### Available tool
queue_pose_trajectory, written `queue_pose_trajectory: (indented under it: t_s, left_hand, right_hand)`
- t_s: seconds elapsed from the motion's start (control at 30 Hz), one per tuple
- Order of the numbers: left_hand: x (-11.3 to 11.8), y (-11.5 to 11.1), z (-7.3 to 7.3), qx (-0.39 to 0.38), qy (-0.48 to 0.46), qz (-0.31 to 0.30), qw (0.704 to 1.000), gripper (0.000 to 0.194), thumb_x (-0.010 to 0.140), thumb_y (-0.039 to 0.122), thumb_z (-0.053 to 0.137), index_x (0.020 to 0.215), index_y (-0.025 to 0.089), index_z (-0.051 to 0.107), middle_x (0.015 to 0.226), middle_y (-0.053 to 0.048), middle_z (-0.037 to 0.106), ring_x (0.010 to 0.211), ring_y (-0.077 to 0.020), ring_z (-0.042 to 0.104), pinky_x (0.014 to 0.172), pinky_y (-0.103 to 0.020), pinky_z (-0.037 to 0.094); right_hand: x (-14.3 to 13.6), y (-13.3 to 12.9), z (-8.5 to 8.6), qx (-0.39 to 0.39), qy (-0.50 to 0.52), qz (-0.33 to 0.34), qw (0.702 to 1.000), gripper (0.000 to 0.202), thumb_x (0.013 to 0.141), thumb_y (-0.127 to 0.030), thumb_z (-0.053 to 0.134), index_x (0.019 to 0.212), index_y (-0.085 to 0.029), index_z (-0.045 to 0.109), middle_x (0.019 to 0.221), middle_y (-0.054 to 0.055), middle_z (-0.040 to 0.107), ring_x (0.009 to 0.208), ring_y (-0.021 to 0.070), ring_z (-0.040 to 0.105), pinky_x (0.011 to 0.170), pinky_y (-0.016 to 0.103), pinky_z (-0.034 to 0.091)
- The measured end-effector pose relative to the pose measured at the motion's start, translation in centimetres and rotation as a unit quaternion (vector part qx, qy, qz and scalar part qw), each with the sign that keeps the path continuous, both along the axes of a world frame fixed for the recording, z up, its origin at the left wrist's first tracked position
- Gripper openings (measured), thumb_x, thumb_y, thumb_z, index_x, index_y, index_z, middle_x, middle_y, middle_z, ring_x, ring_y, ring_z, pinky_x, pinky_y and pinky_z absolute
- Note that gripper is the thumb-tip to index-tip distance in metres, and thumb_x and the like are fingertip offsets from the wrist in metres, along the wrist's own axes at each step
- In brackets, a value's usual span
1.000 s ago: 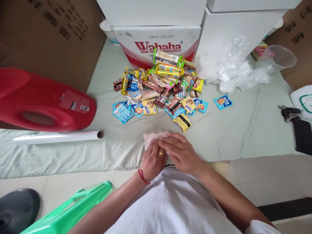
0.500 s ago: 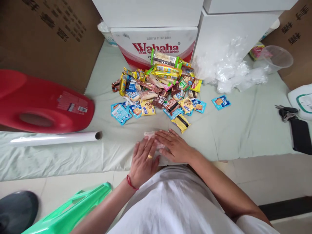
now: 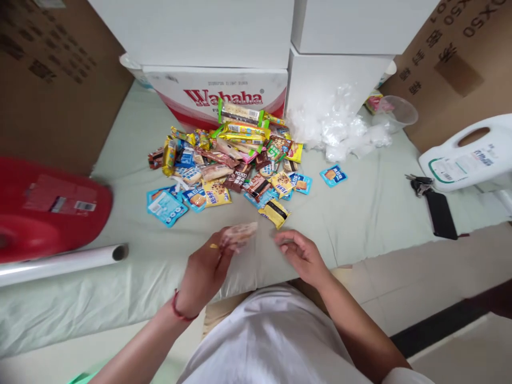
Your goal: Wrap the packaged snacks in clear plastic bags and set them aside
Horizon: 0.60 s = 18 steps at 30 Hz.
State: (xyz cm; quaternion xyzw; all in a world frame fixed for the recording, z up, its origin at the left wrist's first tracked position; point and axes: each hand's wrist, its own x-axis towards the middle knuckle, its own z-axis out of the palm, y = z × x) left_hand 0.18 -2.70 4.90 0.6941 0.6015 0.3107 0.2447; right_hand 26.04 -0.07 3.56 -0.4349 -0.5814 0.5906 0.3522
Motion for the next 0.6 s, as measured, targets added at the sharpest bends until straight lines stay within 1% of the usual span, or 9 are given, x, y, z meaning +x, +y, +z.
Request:
queue_pose_trajectory:
  t_s: [0.03, 0.1, 0.13, 0.17, 0.23, 0.33, 0.43, 0.53, 0.6]
  left_hand:
    - [0.8, 0.1, 0.9, -0.052, -0.089, -0.002, 0.995, 0.030, 0.108, 0.036, 0.041, 0.119, 0.021, 0.065, 0.112, -0.010, 0.075, 0.098, -0.0224, 0.071, 0.086, -0.034, 0.056]
    - [2.9, 0.2, 2.1, -0.132, -0.238, -0.024, 0.962, 0.034, 0.109, 0.044, 0.039, 0.107, 0.021, 0.063, 0.100, -0.007, 0.073, 0.088, -0.0197, 0.069, 0.080, -0.031, 0.055]
    - [4.1, 0.2, 2.3, -0.155, -0.289, -0.040, 0.944, 0.034, 0.108, 0.047, 0.040, 0.106, 0.021, 0.062, 0.099, -0.006, 0.072, 0.088, -0.0192, 0.067, 0.080, -0.031, 0.055]
    - [5.2, 0.1, 2.3, -0.166, -0.323, -0.055, 0.930, 0.034, 0.108, 0.048, 0.041, 0.106, 0.021, 0.062, 0.100, -0.007, 0.071, 0.089, -0.0193, 0.066, 0.081, -0.031, 0.055]
    - [7.2, 0.2, 1.8, -0.169, -0.354, -0.079, 0.916, 0.033, 0.108, 0.047, 0.043, 0.110, 0.021, 0.062, 0.106, -0.008, 0.068, 0.094, -0.0197, 0.064, 0.086, -0.033, 0.054]
    - [9.1, 0.7, 0.6, -0.164, -0.343, -0.109, 0.919, 0.033, 0.108, 0.045, 0.042, 0.108, 0.021, 0.065, 0.107, -0.008, 0.065, 0.095, -0.0195, 0.063, 0.087, -0.034, 0.054]
    - [9.6, 1.4, -0.2, -0.151, -0.295, -0.133, 0.934, 0.033, 0.108, 0.042, 0.042, 0.106, 0.021, 0.068, 0.105, -0.009, 0.064, 0.096, -0.0198, 0.063, 0.086, -0.035, 0.056]
    - [8.4, 1.3, -0.5, -0.107, -0.220, -0.112, 0.963, 0.026, 0.106, 0.035, 0.047, 0.118, 0.022, 0.066, 0.111, -0.010, 0.064, 0.101, -0.0209, 0.065, 0.085, -0.034, 0.059]
    - [6.2, 0.5, -0.7, -0.050, -0.154, -0.056, 0.985, 0.024, 0.104, 0.027, 0.048, 0.122, 0.024, 0.064, 0.118, -0.011, 0.063, 0.107, -0.0223, 0.066, 0.085, -0.036, 0.060]
  right_hand:
    - [0.3, -0.4, 0.2, -0.028, 0.015, -0.014, 0.999, 0.035, 0.101, -0.045, 0.062, 0.131, -0.028, 0.066, 0.124, 0.009, 0.070, 0.102, 0.0201, 0.066, 0.086, 0.033, 0.057]
    - [0.6, -1.0, 0.9, -0.075, 0.053, -0.009, 0.996, 0.054, 0.095, -0.057, 0.068, 0.140, -0.028, 0.062, 0.124, 0.009, 0.069, 0.095, 0.0192, 0.066, 0.078, 0.030, 0.057]
    - [0.7, -1.4, 1.3, -0.101, 0.076, 0.001, 0.992, 0.061, 0.091, -0.061, 0.071, 0.141, -0.028, 0.061, 0.122, 0.009, 0.069, 0.093, 0.0193, 0.066, 0.077, 0.031, 0.057]
    - [0.8, -1.7, 1.6, -0.129, 0.096, 0.007, 0.987, 0.064, 0.088, -0.064, 0.073, 0.140, -0.027, 0.062, 0.118, 0.008, 0.071, 0.092, 0.0199, 0.067, 0.079, 0.032, 0.057]
    - [1.0, -2.4, 2.2, -0.178, 0.115, -0.010, 0.977, 0.060, 0.086, -0.060, 0.078, 0.134, -0.026, 0.066, 0.115, 0.007, 0.073, 0.097, 0.0222, 0.069, 0.087, 0.035, 0.058]
    - [1.3, -3.2, 2.3, -0.211, 0.100, -0.067, 0.970, 0.049, 0.086, -0.048, 0.082, 0.129, -0.027, 0.069, 0.112, 0.005, 0.075, 0.100, 0.0219, 0.070, 0.092, 0.036, 0.057]
    - [1.7, -3.4, 1.9, -0.208, 0.084, -0.073, 0.972, 0.045, 0.087, -0.047, 0.081, 0.125, -0.026, 0.070, 0.107, 0.004, 0.077, 0.094, 0.0207, 0.071, 0.090, 0.036, 0.057]
    - [3.3, -2.0, 2.0, -0.180, 0.032, -0.103, 0.978, 0.040, 0.089, -0.052, 0.077, 0.117, -0.023, 0.073, 0.100, 0.005, 0.078, 0.087, 0.0209, 0.071, 0.084, 0.036, 0.058]
    - [5.5, 0.1, 2.5, -0.140, -0.022, -0.182, 0.973, 0.039, 0.086, -0.054, 0.078, 0.109, -0.023, 0.075, 0.095, 0.005, 0.078, 0.084, 0.0212, 0.071, 0.082, 0.036, 0.059]
